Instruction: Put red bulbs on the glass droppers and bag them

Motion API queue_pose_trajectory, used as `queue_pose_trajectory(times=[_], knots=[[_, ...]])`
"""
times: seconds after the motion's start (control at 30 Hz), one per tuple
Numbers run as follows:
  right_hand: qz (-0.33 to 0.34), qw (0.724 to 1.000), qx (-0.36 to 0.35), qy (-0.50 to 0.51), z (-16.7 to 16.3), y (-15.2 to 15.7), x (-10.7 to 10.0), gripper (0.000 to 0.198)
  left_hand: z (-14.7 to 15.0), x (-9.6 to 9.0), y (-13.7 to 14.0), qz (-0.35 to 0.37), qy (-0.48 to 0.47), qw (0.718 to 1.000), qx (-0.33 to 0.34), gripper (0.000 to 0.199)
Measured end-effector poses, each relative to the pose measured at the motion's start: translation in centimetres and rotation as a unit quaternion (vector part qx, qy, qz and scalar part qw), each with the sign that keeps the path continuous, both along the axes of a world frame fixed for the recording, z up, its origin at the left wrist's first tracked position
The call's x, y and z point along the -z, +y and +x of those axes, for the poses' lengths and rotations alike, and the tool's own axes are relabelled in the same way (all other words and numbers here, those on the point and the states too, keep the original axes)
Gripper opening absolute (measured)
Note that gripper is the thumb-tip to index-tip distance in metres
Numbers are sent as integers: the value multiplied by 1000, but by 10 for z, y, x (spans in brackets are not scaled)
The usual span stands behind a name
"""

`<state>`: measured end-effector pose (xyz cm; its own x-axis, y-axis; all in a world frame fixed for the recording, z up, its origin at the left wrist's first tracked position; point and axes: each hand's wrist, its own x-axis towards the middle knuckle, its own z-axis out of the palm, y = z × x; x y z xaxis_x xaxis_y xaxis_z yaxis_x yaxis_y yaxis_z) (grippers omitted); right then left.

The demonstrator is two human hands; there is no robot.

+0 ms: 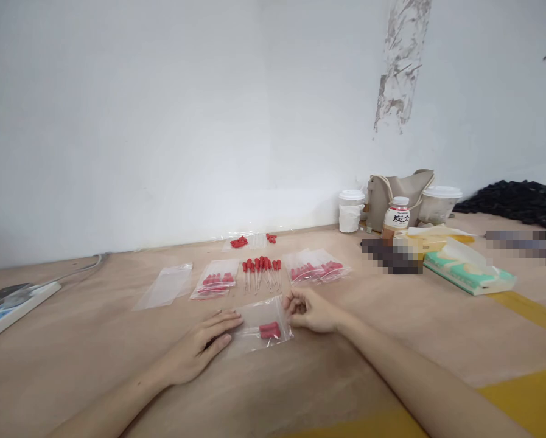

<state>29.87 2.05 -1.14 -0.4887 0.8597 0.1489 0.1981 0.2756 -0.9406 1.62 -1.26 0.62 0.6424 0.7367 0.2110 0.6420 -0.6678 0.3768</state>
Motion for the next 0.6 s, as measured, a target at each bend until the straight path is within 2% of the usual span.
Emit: queue_pose_trajectory(times=[0.13, 0.2, 0.27, 0.43, 0.53, 0.6], knots=[[77, 987, 127, -58, 4, 26, -12, 10, 0, -3, -3, -3, -3, 1000, -3, 32], [105, 963, 211, -130, -1, 45, -19, 6, 0, -4, -4, -6, 3, 1000, 10, 29], [85, 937, 280, -189, -11, 65, -25, 10, 0, -4, -3, -4, 4, 1000, 19, 27], [45, 915, 339, -214, -41, 112, -30, 16, 0, -2, -2, 1, 13, 999, 30, 30], [37, 920, 333, -204, -54, 129, -28, 21, -1, -3, -2, 1, 38, 999, 31, 33], [56, 932, 311, -176, -59, 133, -28, 26, -1, -4, -3, -4, 49, 998, 33, 34]])
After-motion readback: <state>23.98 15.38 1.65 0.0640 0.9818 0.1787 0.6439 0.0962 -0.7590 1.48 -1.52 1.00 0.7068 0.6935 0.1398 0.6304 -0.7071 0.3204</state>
